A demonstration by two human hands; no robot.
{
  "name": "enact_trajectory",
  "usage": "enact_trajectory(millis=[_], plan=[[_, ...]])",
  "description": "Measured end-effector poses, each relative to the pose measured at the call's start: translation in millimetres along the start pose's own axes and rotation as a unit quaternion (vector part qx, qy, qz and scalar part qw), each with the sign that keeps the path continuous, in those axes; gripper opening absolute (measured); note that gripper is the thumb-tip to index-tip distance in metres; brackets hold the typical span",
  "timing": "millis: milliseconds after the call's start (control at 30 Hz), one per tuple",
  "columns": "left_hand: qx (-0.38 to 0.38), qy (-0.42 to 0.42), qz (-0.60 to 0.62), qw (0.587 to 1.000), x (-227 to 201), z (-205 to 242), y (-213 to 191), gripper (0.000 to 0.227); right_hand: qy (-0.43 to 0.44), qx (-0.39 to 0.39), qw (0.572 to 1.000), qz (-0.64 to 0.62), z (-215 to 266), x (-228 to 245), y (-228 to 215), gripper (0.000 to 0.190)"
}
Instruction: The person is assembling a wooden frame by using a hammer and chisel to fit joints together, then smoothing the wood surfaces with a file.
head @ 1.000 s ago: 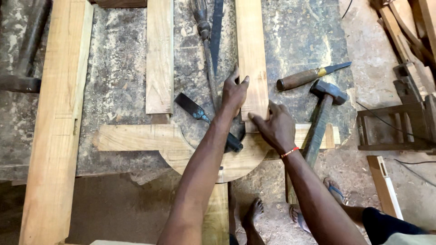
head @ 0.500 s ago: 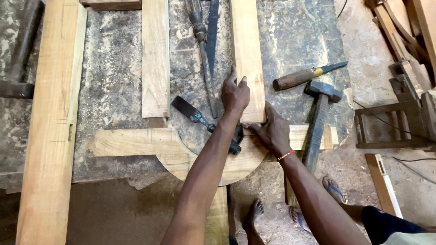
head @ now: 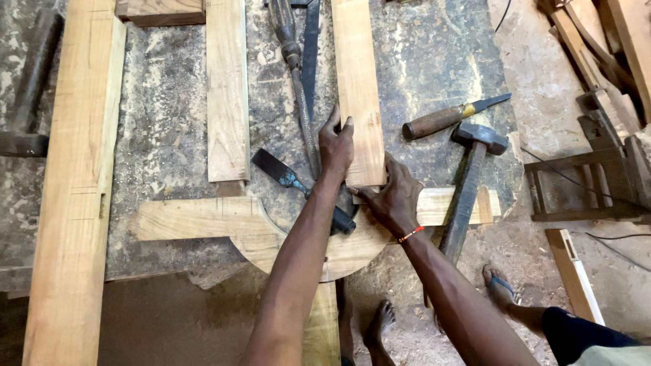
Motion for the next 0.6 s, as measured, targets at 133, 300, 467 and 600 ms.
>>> enact_trajectory(millis=[133,300,467,600], plan=[[-0.030,-0.004,-0.121,0.992,-15.5,5.1,3.2,0.062,0.005,0.020,0.998,-0.067,-4.9,-4.2,3.6,0.094],[-0.050,-0.107,-0.262,0.958,-15.6,6.9,11.0,0.066,0.031,0.031,0.993,-0.107,-3.6,-8.4,-0.9,0.089],[-0.048,-0.046,-0.219,0.974,-10.0,-22.4,13.2,0.067,0.015,-0.045,0.993,-0.104,-25.1,4.2,-8.0,0.095],[-0.031,0.010,-0.143,0.989,3.5,-36.9,13.9,0.066,0.095,0.028,0.994,-0.036,-27.1,-6.2,0.3,0.096]])
Point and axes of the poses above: each hand's wrist, its own z-axis away from the middle knuckle, its own y-axis out of the palm, x = y × z, the point moved 8 cm from there along -z, towards the middle knuckle, and after that the axes turned 7 degrees about z, right-handed, at the moved point
